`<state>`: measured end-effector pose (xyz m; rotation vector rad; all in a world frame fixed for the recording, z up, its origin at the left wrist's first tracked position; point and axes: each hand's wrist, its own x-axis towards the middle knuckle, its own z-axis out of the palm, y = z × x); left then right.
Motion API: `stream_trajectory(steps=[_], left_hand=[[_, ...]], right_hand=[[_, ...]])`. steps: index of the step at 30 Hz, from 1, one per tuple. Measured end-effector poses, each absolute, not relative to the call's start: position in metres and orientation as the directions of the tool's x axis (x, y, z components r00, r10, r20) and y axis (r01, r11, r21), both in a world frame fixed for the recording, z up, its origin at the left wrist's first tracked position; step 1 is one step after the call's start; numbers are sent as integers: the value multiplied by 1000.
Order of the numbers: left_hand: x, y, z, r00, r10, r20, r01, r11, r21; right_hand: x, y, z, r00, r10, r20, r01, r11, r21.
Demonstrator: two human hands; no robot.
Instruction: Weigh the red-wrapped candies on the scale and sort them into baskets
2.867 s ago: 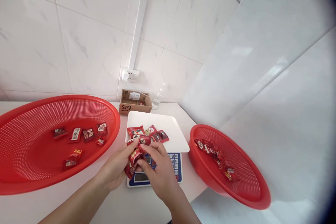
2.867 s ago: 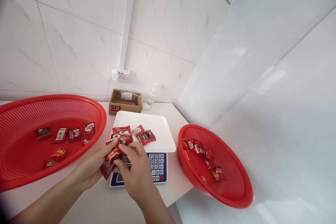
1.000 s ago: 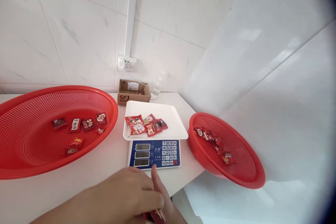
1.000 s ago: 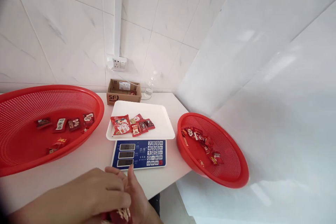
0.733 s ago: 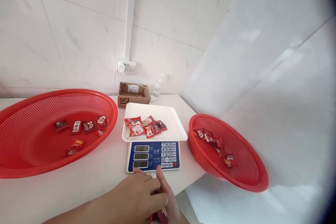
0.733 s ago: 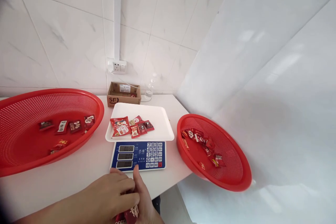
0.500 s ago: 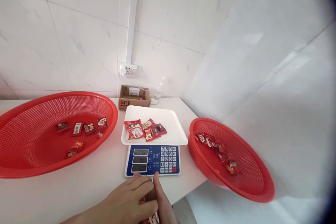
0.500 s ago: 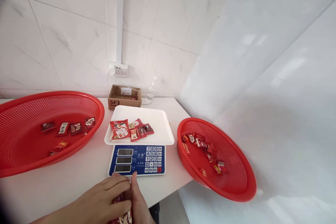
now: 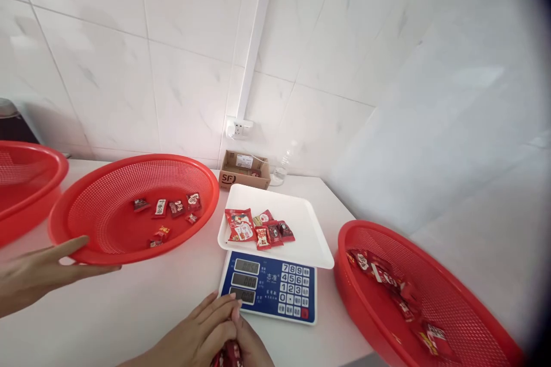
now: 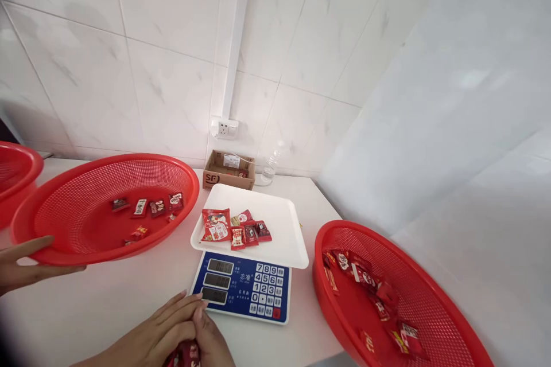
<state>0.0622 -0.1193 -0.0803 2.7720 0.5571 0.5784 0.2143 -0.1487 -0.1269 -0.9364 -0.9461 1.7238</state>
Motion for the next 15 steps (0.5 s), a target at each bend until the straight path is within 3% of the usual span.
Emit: stream_trajectory(steps=[4,7,11,14,15], left_hand=[[50,-116,-75,844,434,316,284,-860,423],[34,-107,-74,774,531,344,358,-816,454],[-1,-68,-76,594,709,380,664,-699,266],[-41,-29,-75,311,779,544,895,-433,108],[-56,-18,-74,229,789,570,931,-349,109]], right_hand=[[213,-146,-140,-362,912,-194,-349,-326,-879],[221,-147,-147,-408,875,-262,-339,-412,-846],[235,-145,-144,-487,808,-333,-292,-510,-809],[242,-142,-136,-550,770,-324,-262,-527,-808],[243,-142,-135,-560,764,-320,-263,-530,-806]])
